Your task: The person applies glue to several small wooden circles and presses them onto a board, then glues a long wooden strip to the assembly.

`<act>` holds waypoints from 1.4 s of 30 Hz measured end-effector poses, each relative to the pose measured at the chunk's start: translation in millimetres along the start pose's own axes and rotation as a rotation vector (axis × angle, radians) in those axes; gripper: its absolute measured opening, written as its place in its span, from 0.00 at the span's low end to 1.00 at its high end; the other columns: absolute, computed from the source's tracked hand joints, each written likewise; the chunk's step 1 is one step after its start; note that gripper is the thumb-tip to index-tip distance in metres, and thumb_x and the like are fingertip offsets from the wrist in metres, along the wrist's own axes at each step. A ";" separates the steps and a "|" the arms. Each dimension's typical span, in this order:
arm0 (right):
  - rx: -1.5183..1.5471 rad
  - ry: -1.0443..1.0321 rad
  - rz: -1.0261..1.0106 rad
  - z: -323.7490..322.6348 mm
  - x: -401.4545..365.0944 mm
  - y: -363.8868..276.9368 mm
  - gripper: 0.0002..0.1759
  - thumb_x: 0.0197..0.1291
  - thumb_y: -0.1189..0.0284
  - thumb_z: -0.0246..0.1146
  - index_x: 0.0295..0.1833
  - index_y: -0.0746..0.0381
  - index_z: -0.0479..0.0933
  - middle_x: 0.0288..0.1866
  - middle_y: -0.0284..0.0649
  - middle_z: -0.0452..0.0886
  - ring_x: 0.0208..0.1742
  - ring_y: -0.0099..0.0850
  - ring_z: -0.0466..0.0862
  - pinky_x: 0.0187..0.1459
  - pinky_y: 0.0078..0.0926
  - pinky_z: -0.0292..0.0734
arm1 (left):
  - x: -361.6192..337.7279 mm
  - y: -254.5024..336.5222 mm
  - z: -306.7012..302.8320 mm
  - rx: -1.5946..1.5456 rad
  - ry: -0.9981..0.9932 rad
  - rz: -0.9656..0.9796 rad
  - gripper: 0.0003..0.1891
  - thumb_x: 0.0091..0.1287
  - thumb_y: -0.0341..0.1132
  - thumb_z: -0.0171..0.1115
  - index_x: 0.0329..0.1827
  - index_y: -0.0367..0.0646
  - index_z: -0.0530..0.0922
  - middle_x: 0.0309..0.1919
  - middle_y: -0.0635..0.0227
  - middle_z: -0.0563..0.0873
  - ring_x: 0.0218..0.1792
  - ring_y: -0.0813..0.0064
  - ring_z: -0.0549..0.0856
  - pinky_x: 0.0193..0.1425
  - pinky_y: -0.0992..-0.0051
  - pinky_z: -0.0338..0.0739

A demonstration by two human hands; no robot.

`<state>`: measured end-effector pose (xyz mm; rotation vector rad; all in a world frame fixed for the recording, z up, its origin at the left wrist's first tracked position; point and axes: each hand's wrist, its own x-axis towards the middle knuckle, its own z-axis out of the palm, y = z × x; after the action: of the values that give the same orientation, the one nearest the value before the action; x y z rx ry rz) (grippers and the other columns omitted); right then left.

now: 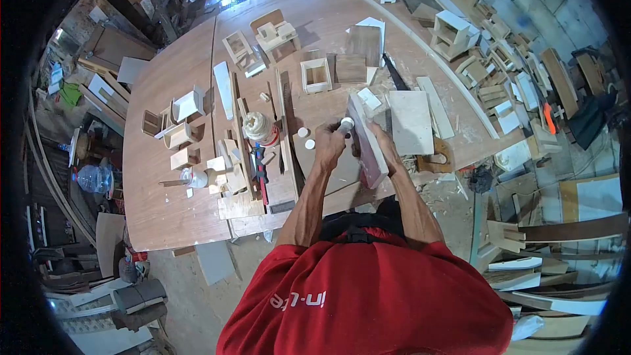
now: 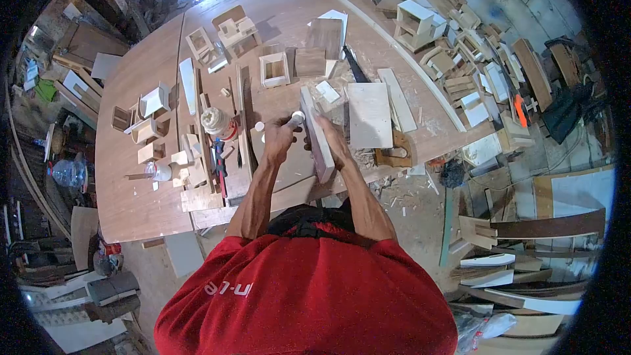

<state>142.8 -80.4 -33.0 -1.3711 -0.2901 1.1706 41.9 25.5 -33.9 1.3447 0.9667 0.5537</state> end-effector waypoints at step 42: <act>-0.439 0.165 0.020 -8.7 3.8 -16.0 0.32 0.60 0.45 0.54 0.45 0.66 0.80 0.34 0.46 0.83 0.35 0.36 0.84 0.38 0.33 0.77 | -8.0 -3.1 8.2 -0.273 0.013 -0.015 0.10 0.62 0.31 0.60 0.40 0.33 0.84 0.27 0.65 0.84 0.23 0.78 0.79 0.26 0.78 0.73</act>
<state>158.7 -79.2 -23.3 -1.8458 -0.4328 1.0370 44.0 13.9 -35.3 1.0903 0.8757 0.6587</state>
